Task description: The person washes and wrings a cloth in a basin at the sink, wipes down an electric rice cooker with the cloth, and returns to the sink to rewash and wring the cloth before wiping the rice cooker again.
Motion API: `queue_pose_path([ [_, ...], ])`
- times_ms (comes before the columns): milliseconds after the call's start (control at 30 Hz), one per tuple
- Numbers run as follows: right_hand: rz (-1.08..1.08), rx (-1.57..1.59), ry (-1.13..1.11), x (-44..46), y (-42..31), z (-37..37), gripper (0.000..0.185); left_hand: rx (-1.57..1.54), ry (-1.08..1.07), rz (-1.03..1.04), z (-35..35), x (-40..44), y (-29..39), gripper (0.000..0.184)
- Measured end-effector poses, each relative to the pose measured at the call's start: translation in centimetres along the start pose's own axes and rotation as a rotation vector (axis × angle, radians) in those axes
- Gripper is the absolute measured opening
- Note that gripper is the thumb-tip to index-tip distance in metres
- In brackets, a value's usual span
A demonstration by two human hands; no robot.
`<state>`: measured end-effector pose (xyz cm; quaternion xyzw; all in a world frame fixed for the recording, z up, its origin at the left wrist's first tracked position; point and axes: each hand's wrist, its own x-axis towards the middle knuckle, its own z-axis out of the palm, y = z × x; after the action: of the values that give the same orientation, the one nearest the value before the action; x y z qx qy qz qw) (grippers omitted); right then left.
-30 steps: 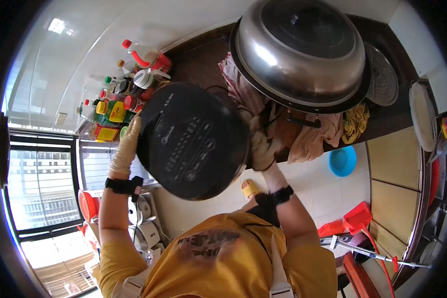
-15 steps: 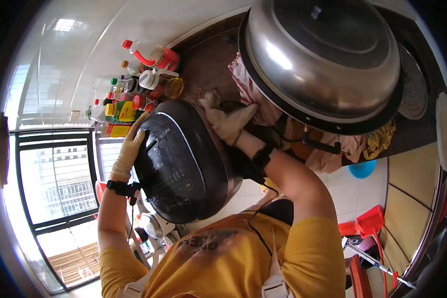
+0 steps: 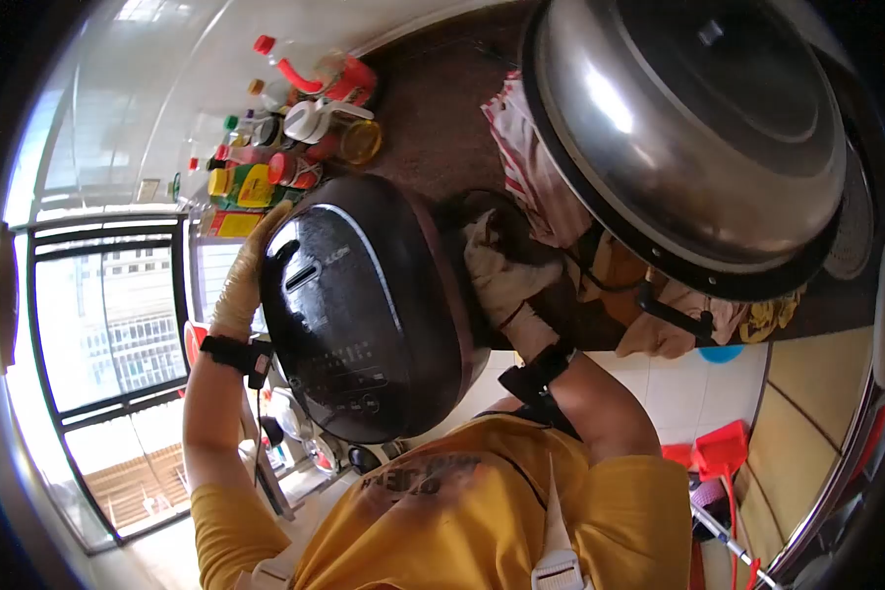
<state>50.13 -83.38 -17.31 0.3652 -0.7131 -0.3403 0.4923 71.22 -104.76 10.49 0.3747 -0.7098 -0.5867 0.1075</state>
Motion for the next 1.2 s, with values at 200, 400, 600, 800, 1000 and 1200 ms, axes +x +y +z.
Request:
queue_pose_path([
  [200,-0.06,0.921,0.047,-3.6,-7.9,2.9,0.073,-0.649,0.186,-0.203,2.3,-12.8,-14.0,0.078],
  [400,-0.096,1.604,-0.755,1.5,3.3,0.4,0.054,-1.148,0.284,-0.086,9.6,-15.1,-19.7,0.083],
  [600,-0.154,1.6,-0.562,-3.7,5.6,0.3,0.052,-1.238,0.271,-0.093,9.4,-14.6,-19.0,0.088],
  [800,-0.146,1.579,-0.585,-7.3,6.0,-5.4,0.05,-1.14,0.276,0.006,6.2,-20.2,-19.7,0.074],
  [1000,-0.15,1.583,-0.595,-9.3,4.1,-16.8,0.049,-1.111,0.255,0.175,-3.1,-29.2,-21.5,0.073],
  [1200,-0.19,1.666,-0.512,-3.7,-1.3,-29.1,0.048,-1.023,0.484,0.167,-13.6,-37.2,-23.7,0.082],
])
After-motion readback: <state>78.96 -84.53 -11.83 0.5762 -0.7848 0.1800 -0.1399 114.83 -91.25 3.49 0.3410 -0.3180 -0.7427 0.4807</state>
